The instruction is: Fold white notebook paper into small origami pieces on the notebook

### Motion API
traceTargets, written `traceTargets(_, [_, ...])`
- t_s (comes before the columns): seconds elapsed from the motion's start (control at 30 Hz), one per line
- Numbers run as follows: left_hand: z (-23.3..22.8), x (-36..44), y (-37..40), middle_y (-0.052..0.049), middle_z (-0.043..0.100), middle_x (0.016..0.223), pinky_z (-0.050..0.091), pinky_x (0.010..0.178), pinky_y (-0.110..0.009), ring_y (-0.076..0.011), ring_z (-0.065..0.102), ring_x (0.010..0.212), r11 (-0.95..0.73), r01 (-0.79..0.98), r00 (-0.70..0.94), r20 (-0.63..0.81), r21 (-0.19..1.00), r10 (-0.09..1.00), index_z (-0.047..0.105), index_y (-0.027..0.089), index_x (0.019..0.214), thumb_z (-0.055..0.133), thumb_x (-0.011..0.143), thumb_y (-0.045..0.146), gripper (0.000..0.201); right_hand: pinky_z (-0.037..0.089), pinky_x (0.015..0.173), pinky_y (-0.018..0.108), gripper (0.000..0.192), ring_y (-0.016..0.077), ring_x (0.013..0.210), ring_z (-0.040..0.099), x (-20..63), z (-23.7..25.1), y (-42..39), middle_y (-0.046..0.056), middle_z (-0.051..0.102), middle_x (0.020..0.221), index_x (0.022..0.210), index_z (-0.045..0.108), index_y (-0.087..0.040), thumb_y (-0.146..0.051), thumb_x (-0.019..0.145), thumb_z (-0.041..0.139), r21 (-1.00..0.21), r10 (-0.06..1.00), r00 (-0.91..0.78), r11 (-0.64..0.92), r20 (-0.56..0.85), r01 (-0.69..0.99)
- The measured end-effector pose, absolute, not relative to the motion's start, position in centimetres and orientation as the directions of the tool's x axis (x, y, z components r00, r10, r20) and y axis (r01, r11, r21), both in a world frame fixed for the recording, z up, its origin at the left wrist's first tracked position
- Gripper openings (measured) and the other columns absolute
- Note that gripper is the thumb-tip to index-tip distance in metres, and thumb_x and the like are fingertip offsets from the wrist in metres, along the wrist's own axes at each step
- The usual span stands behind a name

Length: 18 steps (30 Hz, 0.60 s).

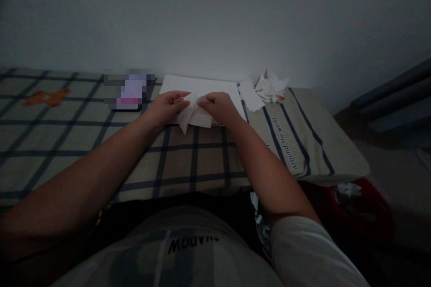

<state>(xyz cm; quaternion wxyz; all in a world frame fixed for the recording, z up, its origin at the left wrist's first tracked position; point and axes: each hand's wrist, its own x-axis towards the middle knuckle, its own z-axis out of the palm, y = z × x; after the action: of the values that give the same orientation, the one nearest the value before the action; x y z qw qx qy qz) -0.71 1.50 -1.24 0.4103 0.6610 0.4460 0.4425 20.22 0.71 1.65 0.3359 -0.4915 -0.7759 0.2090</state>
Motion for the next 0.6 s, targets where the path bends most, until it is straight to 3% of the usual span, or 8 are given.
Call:
traceTargets(0.13, [-1.36, -0.61, 1.61, -0.001, 0.069, 0.079, 0.049, 0.059, -0.024, -0.0128, 0.062, 0.066, -0.175, 0.157, 0.225, 0.137, 0.972, 0.965, 0.073, 0.019, 0.124, 0.071, 0.082, 0.030, 0.044, 0.030, 0.065, 0.032, 0.034, 0.0129, 0.065, 0.042, 20.11, 2.01, 0.42, -0.004, 0.047, 0.059, 0.058, 0.050, -0.021, -0.031, 0.088, 0.063, -0.627, 0.904, -0.293, 0.427, 0.311, 0.651])
traceTargets(0.33, [-1.33, -0.34, 1.65, -0.007, 0.077, 0.109, 0.060, 0.081, -0.032, -0.0203, 0.072, 0.095, -0.246, 0.199, 0.321, 0.174, 0.949, 0.931, 0.071, 0.015, 0.122, 0.078, 0.074, 0.025, 0.049, 0.029, 0.064, 0.032, 0.031, 0.0127, 0.063, 0.041, 19.85, 2.16, 0.23, -0.004, 0.047, 0.059, 0.060, 0.051, -0.021, -0.030, 0.087, 0.062, -0.596, 0.908, -0.297, 0.418, 0.295, 0.686])
traceTargets(0.6, [-0.79, -0.38, 1.27, -0.006, 0.079, 0.110, 0.061, 0.087, -0.033, -0.0206, 0.073, 0.096, -0.273, 0.297, 0.327, 0.171, 0.915, 0.929, 0.072, 0.013, 0.120, 0.078, 0.075, 0.019, 0.046, 0.031, 0.065, 0.031, 0.024, 0.0135, 0.066, 0.046, 19.77, 1.61, 0.34, -0.002, 0.056, 0.065, 0.066, 0.061, -0.019, -0.032, 0.086, 0.063, -0.631, 0.907, -0.306, 0.421, 0.290, 0.651])
